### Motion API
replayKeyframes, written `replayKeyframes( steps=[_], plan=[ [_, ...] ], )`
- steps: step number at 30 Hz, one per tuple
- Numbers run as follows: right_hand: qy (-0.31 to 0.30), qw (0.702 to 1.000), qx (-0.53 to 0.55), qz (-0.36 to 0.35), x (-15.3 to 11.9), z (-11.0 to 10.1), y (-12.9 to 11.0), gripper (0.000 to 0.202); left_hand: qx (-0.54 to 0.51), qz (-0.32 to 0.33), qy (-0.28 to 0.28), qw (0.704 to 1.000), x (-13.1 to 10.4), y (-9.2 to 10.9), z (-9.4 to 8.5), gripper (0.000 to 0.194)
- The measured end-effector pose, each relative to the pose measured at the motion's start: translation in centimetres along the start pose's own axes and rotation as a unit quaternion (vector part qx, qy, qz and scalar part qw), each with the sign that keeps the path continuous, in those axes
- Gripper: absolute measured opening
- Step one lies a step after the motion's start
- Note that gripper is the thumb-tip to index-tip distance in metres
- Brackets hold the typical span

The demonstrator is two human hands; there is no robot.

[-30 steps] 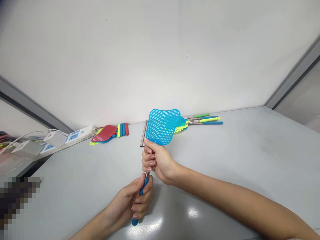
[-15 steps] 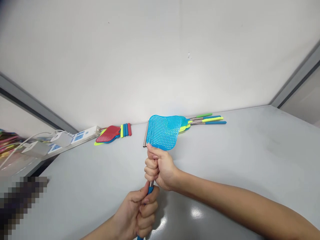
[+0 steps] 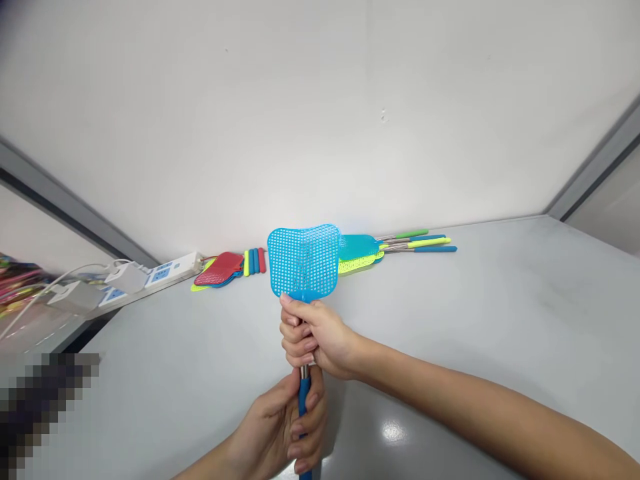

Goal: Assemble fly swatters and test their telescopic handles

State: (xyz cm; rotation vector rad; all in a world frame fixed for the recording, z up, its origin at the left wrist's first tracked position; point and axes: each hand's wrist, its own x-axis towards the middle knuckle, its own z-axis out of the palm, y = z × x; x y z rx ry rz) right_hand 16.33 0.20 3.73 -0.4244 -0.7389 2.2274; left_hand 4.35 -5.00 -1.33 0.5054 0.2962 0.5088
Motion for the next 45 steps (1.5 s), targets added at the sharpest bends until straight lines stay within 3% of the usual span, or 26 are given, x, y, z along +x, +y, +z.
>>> replayKeyframes(
  steps=[6,10,15,22,28,32,36,45],
  plan=[
    [-0.021,0.995,-0.094,-0.001,0.1,-0.1,-0.7,0.03,0.033,0.046,0.02,0.998,0.0,0.6,0.2,0.036],
    [0.019,0.988,-0.15,-0.005,0.1,-0.4,-1.3,0.036,0.056,0.096,0.041,0.993,0.1,1.7,0.4,0.024],
    [0.049,0.988,-0.144,-0.031,0.3,-0.8,-1.7,0.039,0.07,0.127,0.058,0.988,0.2,2.7,0.5,0.018],
    [0.065,0.97,-0.231,-0.032,0.2,-1.0,-1.9,0.038,0.137,0.102,0.078,0.982,0.3,2.9,1.2,0.018],
    [0.075,0.952,-0.298,0.0,0.3,-0.9,-1.5,0.036,0.242,0.118,0.152,0.951,0.4,2.8,0.6,0.032],
    [0.088,0.95,-0.3,0.019,0.3,-1.1,-1.5,0.037,0.183,0.073,0.125,0.972,0.4,2.8,0.4,0.03],
    [0.099,0.945,-0.309,0.03,0.4,-1.1,-1.3,0.032,0.17,0.08,0.119,0.975,0.4,2.6,0.5,0.03],
    [0.024,0.946,-0.324,-0.011,0.5,-1.7,-1.0,0.032,0.232,0.14,0.196,0.942,0.8,3.0,0.3,0.036]
  ],
)
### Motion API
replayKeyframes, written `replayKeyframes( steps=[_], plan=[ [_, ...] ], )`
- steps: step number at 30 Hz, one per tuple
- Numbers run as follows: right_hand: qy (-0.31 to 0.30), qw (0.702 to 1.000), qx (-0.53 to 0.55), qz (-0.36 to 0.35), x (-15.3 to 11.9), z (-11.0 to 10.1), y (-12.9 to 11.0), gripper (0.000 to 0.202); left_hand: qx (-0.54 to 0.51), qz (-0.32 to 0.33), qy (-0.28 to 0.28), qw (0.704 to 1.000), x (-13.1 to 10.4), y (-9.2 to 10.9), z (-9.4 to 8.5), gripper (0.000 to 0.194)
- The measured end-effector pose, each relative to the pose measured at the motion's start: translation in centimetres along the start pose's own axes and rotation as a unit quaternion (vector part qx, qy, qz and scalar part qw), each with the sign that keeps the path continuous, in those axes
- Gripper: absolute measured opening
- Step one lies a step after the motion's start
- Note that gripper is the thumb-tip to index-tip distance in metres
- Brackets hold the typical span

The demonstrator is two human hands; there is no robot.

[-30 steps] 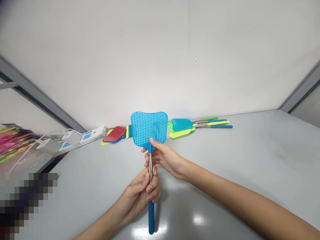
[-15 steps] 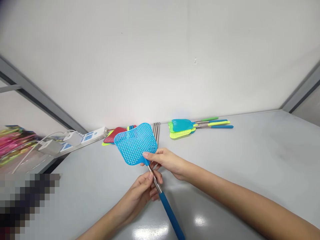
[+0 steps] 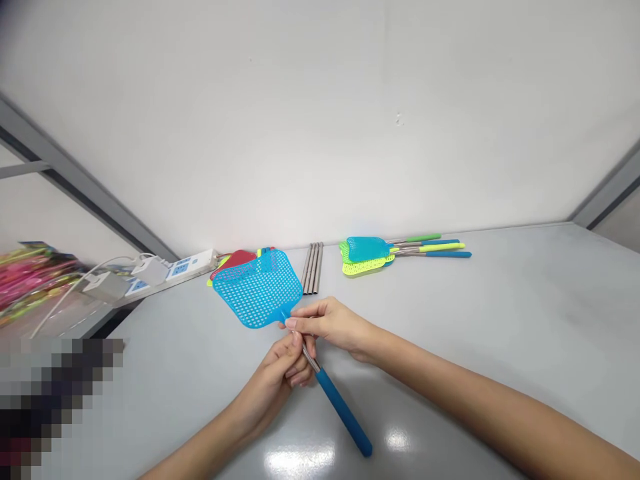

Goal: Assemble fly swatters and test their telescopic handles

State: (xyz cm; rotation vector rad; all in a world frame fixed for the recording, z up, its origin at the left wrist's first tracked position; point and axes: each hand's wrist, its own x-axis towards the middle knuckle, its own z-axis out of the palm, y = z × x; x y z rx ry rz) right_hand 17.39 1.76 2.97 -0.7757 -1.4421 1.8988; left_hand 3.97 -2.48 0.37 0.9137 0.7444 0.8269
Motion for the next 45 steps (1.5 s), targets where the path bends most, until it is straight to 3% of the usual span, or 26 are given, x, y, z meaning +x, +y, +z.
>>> replayKeyframes(
  steps=[6,10,13,20,23,28,34,40,45],
  plan=[
    [-0.023,0.999,0.026,0.01,0.1,-0.2,0.5,0.03,-0.029,-0.016,-0.008,0.999,0.1,0.4,-0.1,0.033],
    [0.002,0.998,0.068,0.004,0.3,-0.5,0.8,0.031,-0.043,0.005,0.028,0.999,0.3,1.1,-0.8,0.029],
    [-0.007,0.996,0.082,0.039,0.3,-0.8,0.8,0.028,-0.052,0.029,0.061,0.996,0.6,1.5,-1.3,0.029],
    [-0.019,0.993,0.031,0.109,0.5,-1.7,0.7,0.029,-0.035,0.059,0.099,0.993,1.0,1.7,-1.9,0.023],
    [-0.033,0.992,-0.012,0.123,0.5,-2.4,0.7,0.03,-0.014,0.041,0.092,0.995,1.1,1.8,-2.2,0.03],
    [-0.05,0.987,-0.084,0.124,0.3,-3.1,0.4,0.025,0.055,0.032,0.138,0.988,1.6,1.6,-2.9,0.037],
    [-0.07,0.979,-0.147,0.125,0.0,-2.7,0.0,0.026,0.078,0.015,0.157,0.984,1.8,1.4,-2.8,0.04],
    [-0.033,0.982,-0.129,0.137,0.1,-2.0,0.5,0.033,0.09,0.02,0.191,0.977,1.8,1.0,-2.6,0.034],
    [-0.087,0.981,-0.047,0.165,0.0,-1.3,0.6,0.031,0.129,0.029,0.122,0.984,1.5,0.7,-2.4,0.029]
  ],
)
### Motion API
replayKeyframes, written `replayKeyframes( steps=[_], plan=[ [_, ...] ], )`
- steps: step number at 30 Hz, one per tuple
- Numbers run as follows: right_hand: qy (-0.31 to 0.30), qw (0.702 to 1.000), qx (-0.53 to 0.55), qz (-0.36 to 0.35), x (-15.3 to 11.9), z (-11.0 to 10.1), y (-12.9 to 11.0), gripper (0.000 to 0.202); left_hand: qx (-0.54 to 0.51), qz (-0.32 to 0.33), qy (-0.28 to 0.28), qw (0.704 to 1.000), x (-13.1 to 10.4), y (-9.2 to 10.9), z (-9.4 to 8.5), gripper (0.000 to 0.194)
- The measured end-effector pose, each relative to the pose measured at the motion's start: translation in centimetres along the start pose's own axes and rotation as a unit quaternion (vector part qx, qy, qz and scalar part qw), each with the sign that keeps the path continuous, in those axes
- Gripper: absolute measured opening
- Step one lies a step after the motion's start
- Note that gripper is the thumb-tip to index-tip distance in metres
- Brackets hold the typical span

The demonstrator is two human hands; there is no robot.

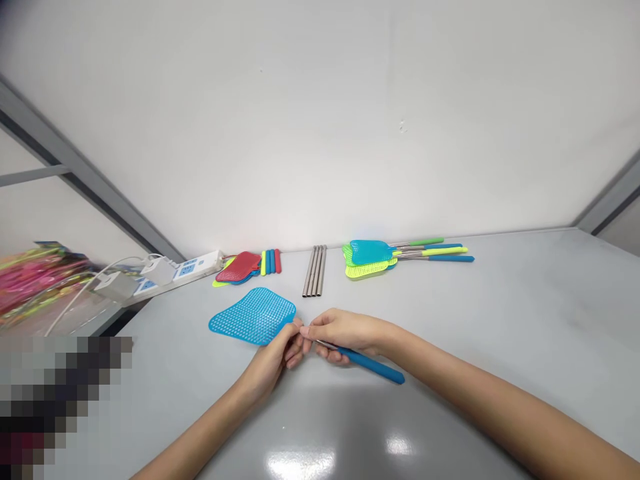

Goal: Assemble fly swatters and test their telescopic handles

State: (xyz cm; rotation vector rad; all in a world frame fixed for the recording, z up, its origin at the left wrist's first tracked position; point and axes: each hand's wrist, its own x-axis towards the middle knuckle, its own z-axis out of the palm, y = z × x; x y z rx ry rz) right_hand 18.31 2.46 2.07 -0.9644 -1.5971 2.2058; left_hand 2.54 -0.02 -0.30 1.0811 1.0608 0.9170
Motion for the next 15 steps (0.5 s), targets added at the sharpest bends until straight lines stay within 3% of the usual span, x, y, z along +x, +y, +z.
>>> replayKeyframes(
  steps=[3,6,10,15],
  plan=[
    [-0.018,0.999,0.013,0.024,-0.15,0.4,-0.11,0.031,0.012,-0.01,-0.014,1.0,-0.19,0.07,0.14,0.032],
    [0.015,0.999,-0.026,0.018,-0.25,0.59,-0.16,0.031,-0.004,-0.018,0.006,1.0,-0.17,0.0,0.31,0.037],
    [0.059,0.994,-0.088,0.017,-0.25,0.63,-0.17,0.031,-0.047,-0.03,-0.021,0.998,0.17,-0.53,0.44,0.042],
    [0.068,0.993,-0.096,0.017,-0.06,0.39,-0.22,0.031,-0.049,-0.013,-0.014,0.999,0.49,-0.85,0.5,0.043]
  ],
)
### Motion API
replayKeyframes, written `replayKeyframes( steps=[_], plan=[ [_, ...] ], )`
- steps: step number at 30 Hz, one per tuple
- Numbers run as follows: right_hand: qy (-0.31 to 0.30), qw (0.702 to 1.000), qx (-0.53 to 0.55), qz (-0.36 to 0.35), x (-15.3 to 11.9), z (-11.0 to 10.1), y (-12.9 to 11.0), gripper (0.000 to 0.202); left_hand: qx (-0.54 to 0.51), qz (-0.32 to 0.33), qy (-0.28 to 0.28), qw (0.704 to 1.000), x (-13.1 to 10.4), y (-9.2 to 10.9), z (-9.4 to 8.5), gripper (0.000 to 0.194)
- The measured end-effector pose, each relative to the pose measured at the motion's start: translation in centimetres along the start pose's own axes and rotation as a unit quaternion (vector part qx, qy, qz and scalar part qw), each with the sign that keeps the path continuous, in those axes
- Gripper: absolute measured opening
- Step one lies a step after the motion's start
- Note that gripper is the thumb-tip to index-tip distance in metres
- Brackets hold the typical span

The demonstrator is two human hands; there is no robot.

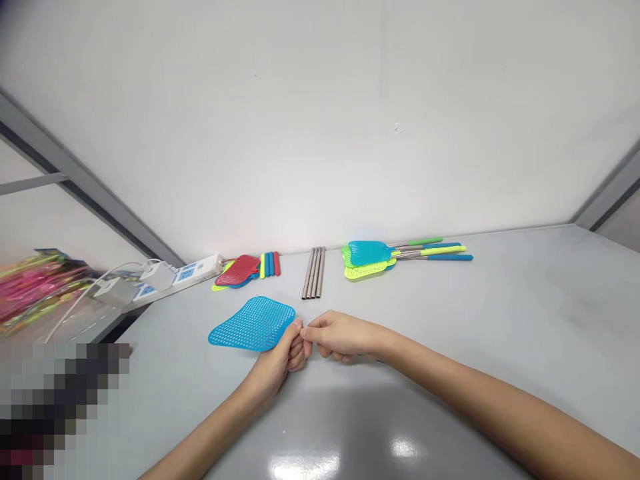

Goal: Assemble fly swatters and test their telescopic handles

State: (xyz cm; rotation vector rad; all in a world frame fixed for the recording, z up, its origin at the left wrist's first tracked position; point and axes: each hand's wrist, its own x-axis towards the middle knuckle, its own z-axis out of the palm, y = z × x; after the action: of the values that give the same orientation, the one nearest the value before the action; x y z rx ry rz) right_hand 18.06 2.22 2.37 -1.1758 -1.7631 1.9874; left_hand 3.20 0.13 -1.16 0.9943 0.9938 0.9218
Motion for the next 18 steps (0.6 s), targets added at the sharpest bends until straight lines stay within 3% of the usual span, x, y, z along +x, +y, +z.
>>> replayKeyframes(
  steps=[11,18],
  plan=[
    [0.002,0.998,-0.066,-0.002,-0.3,-0.9,-0.8,0.034,0.047,0.026,-0.006,0.999,0.1,0.6,0.3,0.042],
    [-0.041,0.999,-0.027,-0.015,0.0,-1.8,0.1,0.031,0.067,0.037,-0.007,0.997,0.2,0.6,0.2,0.043]
  ],
)
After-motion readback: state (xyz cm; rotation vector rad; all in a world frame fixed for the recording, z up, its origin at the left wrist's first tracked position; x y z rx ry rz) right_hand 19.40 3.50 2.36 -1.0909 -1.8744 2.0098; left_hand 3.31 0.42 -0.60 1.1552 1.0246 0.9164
